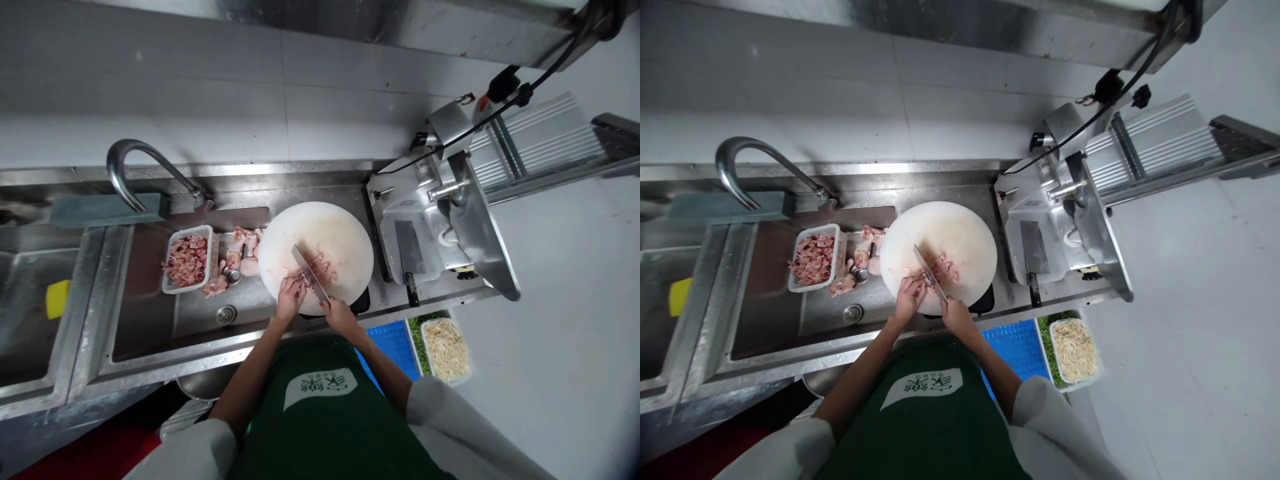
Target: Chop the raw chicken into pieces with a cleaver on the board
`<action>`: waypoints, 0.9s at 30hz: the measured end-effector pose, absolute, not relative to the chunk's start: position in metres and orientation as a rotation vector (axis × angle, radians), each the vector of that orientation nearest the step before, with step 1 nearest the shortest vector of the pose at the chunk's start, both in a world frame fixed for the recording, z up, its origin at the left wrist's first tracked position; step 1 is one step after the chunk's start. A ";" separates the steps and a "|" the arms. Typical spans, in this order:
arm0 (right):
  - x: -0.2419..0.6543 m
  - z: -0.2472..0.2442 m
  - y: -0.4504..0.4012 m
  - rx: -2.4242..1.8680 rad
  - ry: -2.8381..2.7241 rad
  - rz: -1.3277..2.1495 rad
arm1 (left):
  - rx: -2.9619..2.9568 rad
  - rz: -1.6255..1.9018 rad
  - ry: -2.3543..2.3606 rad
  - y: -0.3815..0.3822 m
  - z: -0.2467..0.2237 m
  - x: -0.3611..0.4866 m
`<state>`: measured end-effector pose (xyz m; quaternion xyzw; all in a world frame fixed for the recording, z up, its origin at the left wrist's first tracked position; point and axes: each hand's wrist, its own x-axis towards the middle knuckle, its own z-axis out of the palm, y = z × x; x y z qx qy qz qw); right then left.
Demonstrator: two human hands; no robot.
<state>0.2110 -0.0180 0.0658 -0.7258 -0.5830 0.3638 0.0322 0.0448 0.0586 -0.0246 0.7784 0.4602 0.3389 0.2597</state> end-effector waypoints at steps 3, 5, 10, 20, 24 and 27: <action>0.223 0.077 -0.029 -2.256 -1.838 1.099 | 2.071 0.982 1.278 0.055 -0.018 0.039; 0.222 0.093 -0.027 -2.295 -1.842 1.028 | 2.012 1.106 1.382 0.051 -0.013 0.031; 0.193 0.118 -0.008 -2.157 -1.773 0.783 | 1.955 1.279 1.573 0.047 -0.012 0.020; 0.180 0.066 0.006 -2.191 -1.804 1.103 | 2.198 0.874 1.287 0.055 -0.037 0.036; 0.197 0.057 -0.010 -2.162 -1.769 1.114 | 2.206 0.998 1.295 0.053 -0.039 0.036; 0.212 0.047 -0.012 -2.031 -1.612 1.183 | 2.193 1.061 1.304 0.054 -0.040 0.037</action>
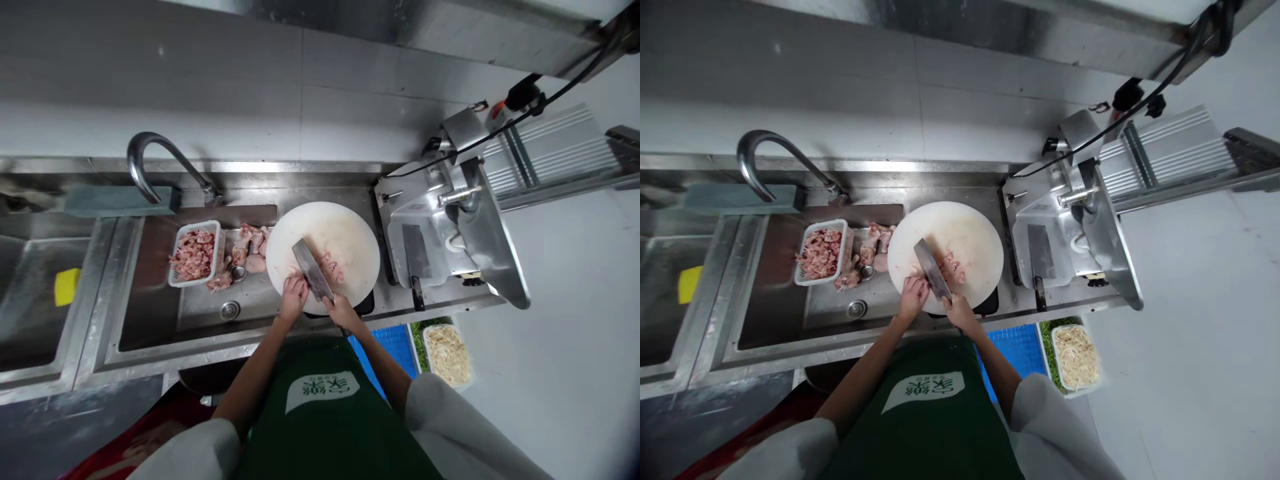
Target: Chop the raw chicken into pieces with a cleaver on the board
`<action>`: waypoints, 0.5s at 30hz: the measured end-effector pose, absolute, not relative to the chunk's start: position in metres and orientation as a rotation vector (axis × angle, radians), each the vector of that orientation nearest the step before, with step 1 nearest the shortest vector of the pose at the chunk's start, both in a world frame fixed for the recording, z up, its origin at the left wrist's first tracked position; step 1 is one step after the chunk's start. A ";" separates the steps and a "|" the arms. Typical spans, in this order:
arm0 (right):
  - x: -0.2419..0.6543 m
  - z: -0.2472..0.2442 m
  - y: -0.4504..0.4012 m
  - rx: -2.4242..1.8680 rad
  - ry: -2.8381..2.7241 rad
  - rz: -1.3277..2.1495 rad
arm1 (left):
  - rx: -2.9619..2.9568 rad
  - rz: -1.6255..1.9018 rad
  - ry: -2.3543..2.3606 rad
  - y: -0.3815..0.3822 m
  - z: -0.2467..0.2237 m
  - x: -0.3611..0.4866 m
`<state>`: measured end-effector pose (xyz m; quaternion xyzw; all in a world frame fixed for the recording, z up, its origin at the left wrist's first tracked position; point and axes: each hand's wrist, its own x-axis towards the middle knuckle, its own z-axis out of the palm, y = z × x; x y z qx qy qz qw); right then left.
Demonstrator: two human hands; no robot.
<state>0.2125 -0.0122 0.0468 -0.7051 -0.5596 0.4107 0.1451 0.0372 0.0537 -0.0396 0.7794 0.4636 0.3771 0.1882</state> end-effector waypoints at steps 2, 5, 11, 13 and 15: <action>0.221 0.044 -0.012 -1.943 -1.499 1.257 | 2.180 1.071 1.303 0.054 -0.038 0.038; 0.225 0.056 -0.012 -1.921 -1.482 1.232 | 2.150 1.148 1.290 0.051 -0.034 0.035; 0.192 0.118 -0.016 -2.019 -1.598 0.680 | 1.953 1.477 1.522 0.034 -0.019 0.015; 0.180 0.120 -0.015 -1.982 -1.590 0.612 | 2.001 1.437 1.484 0.031 -0.017 0.013; 0.171 0.105 -0.012 -1.987 -1.643 0.697 | 2.120 1.311 1.377 0.032 -0.018 0.016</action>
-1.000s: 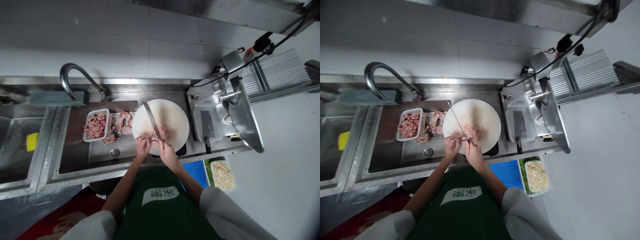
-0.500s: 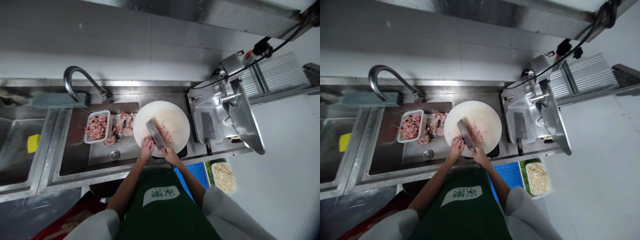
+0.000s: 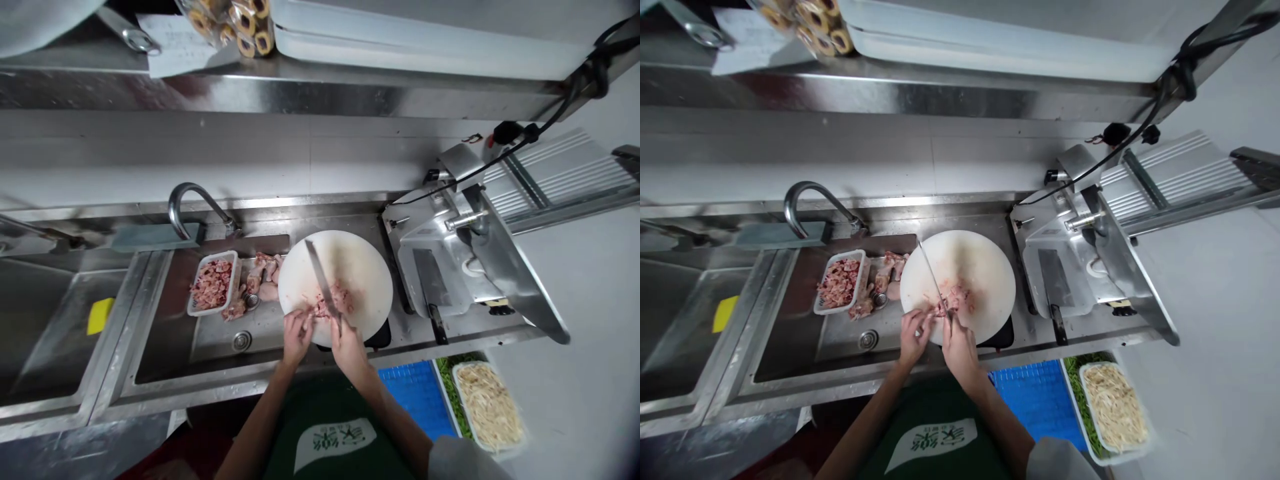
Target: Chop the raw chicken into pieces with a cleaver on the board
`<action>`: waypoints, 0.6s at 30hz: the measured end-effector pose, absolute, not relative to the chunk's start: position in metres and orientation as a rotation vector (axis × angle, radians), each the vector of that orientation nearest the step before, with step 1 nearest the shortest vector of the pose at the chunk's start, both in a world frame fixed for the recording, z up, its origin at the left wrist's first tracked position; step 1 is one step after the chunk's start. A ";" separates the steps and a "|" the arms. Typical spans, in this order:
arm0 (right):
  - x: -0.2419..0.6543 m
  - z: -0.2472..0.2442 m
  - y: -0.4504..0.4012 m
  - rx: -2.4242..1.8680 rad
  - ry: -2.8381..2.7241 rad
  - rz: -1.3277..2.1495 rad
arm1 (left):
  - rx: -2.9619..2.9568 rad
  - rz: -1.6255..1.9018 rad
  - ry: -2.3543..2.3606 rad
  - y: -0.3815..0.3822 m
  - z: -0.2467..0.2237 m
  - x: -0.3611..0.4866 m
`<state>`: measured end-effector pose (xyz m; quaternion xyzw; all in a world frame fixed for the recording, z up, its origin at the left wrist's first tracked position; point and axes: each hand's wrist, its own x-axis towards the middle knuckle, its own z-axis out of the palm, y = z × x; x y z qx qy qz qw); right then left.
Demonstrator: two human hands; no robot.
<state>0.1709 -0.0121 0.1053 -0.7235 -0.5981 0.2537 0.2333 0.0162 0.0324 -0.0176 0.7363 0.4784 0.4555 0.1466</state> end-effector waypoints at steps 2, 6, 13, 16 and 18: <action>0.166 0.084 -0.007 -2.028 -1.720 0.868 | 2.220 1.187 1.288 0.036 -0.022 0.020; 0.167 0.055 0.003 -2.100 -1.741 1.037 | 2.295 1.043 1.195 0.041 -0.034 0.015; 0.208 0.056 0.000 -2.102 -1.559 1.147 | 2.292 1.010 1.129 0.053 -0.044 0.011; 0.228 0.058 -0.007 -2.181 -1.514 1.083 | 2.271 1.042 1.147 0.060 -0.039 0.031; 0.234 0.062 -0.009 -2.264 -1.541 1.019 | 2.264 1.041 1.166 0.060 -0.034 0.039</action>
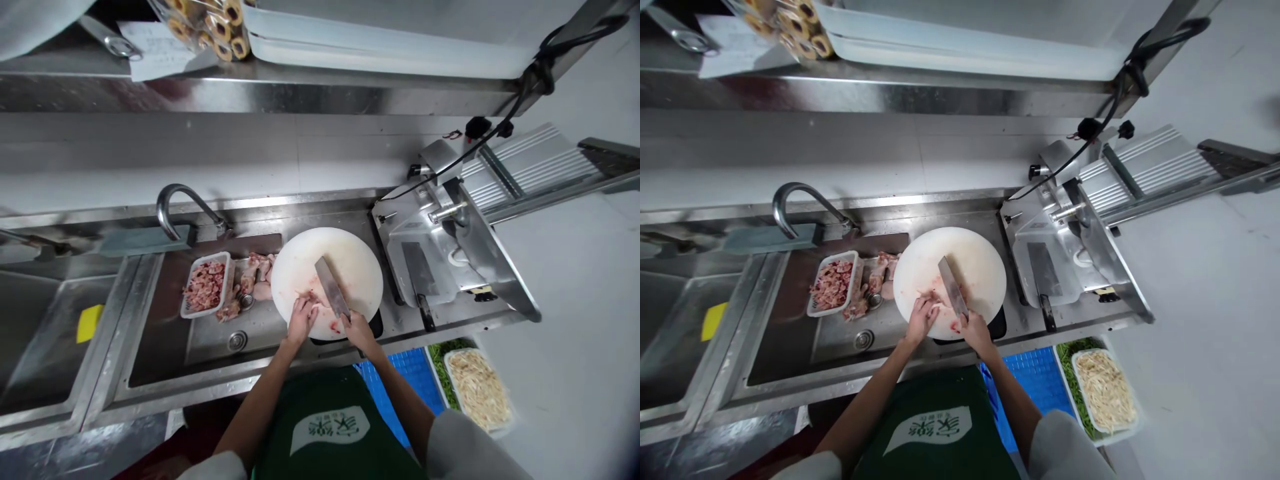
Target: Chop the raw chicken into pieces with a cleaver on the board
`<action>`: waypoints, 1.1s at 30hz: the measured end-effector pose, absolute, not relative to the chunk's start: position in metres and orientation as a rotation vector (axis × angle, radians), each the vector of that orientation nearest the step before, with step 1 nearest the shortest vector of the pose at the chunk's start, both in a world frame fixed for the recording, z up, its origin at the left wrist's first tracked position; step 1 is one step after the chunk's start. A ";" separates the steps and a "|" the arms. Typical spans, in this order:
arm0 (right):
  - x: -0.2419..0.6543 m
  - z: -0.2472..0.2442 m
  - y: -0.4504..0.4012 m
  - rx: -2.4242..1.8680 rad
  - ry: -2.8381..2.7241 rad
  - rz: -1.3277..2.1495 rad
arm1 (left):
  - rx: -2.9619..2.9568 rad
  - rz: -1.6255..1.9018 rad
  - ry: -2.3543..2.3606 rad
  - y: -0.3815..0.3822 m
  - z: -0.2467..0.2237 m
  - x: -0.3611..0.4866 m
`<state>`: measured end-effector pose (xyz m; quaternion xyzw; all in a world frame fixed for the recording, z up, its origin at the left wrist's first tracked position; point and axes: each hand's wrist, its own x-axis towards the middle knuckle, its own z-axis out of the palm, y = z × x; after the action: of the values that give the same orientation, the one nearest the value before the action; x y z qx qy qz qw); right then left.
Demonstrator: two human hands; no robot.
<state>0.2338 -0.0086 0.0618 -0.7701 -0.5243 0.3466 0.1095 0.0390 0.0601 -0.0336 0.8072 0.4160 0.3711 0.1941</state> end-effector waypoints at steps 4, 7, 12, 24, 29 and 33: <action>0.220 0.076 -0.009 -2.343 -1.631 0.979 | 2.187 1.188 1.303 0.046 -0.028 0.029; 0.199 0.084 -0.009 -2.301 -1.679 0.911 | 2.158 1.303 1.332 0.033 -0.031 0.017; 0.174 0.070 -0.010 -2.234 -1.788 0.905 | 2.104 1.256 1.342 0.026 -0.035 0.018; 0.177 0.117 0.005 -1.985 -1.749 0.716 | 1.883 1.370 1.529 0.015 -0.036 0.019; 0.163 0.083 0.011 -1.946 -1.848 0.934 | 2.072 1.204 1.415 0.017 -0.041 0.026; 0.164 0.062 0.010 -1.984 -1.863 1.002 | 2.061 1.199 1.426 0.021 -0.045 0.026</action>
<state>0.1637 0.0104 0.0624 -0.6792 -0.6376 0.3430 0.1203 0.0263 0.0215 -0.0446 0.7297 0.5047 0.4244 0.1809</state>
